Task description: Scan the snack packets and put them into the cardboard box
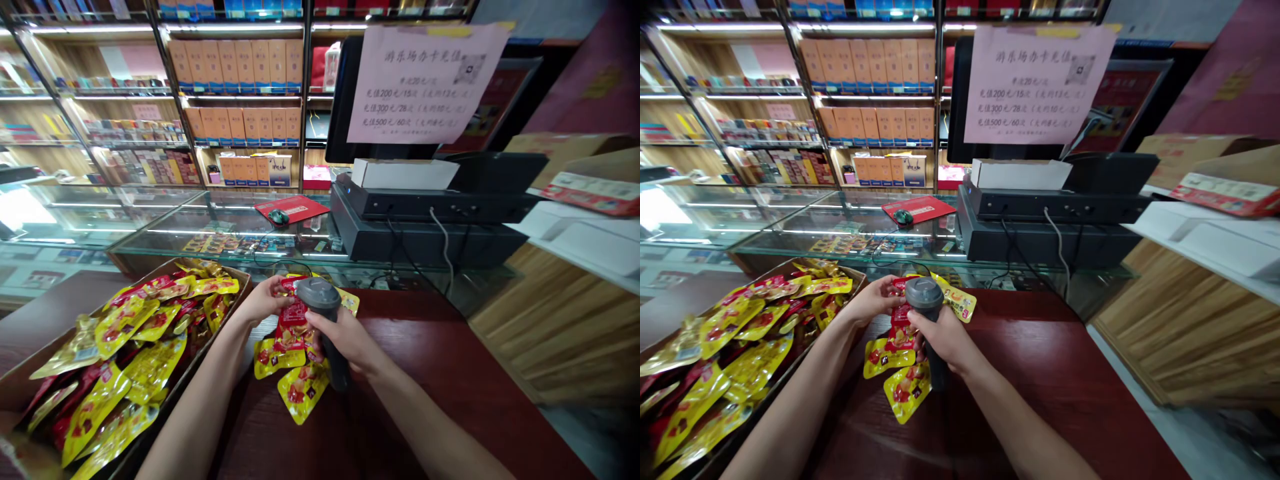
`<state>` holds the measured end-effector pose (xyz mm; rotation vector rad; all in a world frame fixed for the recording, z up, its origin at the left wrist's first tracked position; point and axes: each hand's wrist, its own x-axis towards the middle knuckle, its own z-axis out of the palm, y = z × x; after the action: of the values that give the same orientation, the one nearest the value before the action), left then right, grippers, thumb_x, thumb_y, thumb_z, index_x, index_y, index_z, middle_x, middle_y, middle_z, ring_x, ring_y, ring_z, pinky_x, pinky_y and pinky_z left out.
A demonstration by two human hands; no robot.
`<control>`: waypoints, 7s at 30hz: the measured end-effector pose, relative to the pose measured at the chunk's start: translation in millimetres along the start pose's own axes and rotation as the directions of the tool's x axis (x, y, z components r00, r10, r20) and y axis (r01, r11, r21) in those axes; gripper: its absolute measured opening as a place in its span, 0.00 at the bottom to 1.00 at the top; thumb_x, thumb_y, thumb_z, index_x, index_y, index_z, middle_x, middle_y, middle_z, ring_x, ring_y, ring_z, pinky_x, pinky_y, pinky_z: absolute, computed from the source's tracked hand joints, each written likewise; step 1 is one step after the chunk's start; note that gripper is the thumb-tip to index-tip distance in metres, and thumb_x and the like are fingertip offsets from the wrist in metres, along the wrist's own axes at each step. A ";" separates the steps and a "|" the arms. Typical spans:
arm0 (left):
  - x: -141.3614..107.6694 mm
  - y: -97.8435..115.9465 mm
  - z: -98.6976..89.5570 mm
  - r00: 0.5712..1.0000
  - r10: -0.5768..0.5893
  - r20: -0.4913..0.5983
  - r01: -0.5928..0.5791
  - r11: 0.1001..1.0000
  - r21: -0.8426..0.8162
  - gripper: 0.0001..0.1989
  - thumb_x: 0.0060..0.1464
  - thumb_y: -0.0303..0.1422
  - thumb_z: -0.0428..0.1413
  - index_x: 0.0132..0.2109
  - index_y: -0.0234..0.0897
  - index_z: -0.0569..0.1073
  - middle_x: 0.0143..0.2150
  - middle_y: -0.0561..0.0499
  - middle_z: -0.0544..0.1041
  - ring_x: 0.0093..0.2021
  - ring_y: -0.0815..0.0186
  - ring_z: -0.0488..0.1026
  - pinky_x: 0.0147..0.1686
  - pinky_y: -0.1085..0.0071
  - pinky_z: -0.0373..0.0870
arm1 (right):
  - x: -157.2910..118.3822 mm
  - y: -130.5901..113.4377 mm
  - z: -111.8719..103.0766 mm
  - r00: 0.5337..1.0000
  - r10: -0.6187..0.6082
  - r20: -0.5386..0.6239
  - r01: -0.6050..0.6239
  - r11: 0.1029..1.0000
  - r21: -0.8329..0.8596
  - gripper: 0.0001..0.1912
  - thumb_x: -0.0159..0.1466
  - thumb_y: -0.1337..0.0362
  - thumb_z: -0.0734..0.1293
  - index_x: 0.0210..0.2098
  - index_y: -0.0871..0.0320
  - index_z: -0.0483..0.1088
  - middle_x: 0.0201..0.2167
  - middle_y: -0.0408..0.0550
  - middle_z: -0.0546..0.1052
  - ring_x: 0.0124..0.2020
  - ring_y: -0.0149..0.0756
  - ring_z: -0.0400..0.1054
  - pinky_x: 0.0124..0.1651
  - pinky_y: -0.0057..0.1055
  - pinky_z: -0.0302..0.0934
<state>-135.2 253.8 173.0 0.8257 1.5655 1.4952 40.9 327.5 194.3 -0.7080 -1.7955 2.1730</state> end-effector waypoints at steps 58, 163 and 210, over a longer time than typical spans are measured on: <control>-7.0 -29.0 38.3 0.967 0.238 0.089 -0.224 0.634 0.741 0.26 0.35 0.30 0.65 0.47 0.38 0.74 0.49 0.41 0.73 0.49 0.53 0.71 0.49 0.62 0.65 | 2.9 -8.0 -9.3 0.998 0.047 -0.044 -0.050 0.997 -0.053 0.14 0.58 0.55 0.65 0.25 0.59 0.65 0.12 0.39 0.69 0.10 0.27 0.62 0.15 0.23 0.56; -50.6 8.0 -10.9 0.910 0.332 -0.246 -0.194 0.869 0.455 0.13 0.45 0.32 0.60 0.41 0.36 0.76 0.38 0.45 0.79 0.36 0.62 0.76 0.38 0.69 0.71 | -20.0 -7.8 7.3 0.996 -0.054 0.075 0.058 0.997 -0.051 0.16 0.56 0.52 0.69 0.29 0.58 0.66 0.13 0.40 0.69 0.12 0.31 0.63 0.17 0.28 0.59; 12.7 -18.5 6.1 0.995 -0.043 -0.095 0.012 0.952 -0.306 0.27 0.34 0.33 0.69 0.46 0.33 0.75 0.37 0.47 0.80 0.33 0.66 0.76 0.39 0.67 0.73 | 1.4 -0.5 -7.2 0.999 0.041 -0.024 -0.042 0.998 -0.049 0.13 0.59 0.58 0.66 0.22 0.58 0.64 0.13 0.40 0.68 0.12 0.28 0.62 0.17 0.26 0.59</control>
<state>-134.5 266.2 153.4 0.5556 1.3627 1.7260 43.3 334.4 193.5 -0.7850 -1.8447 2.1437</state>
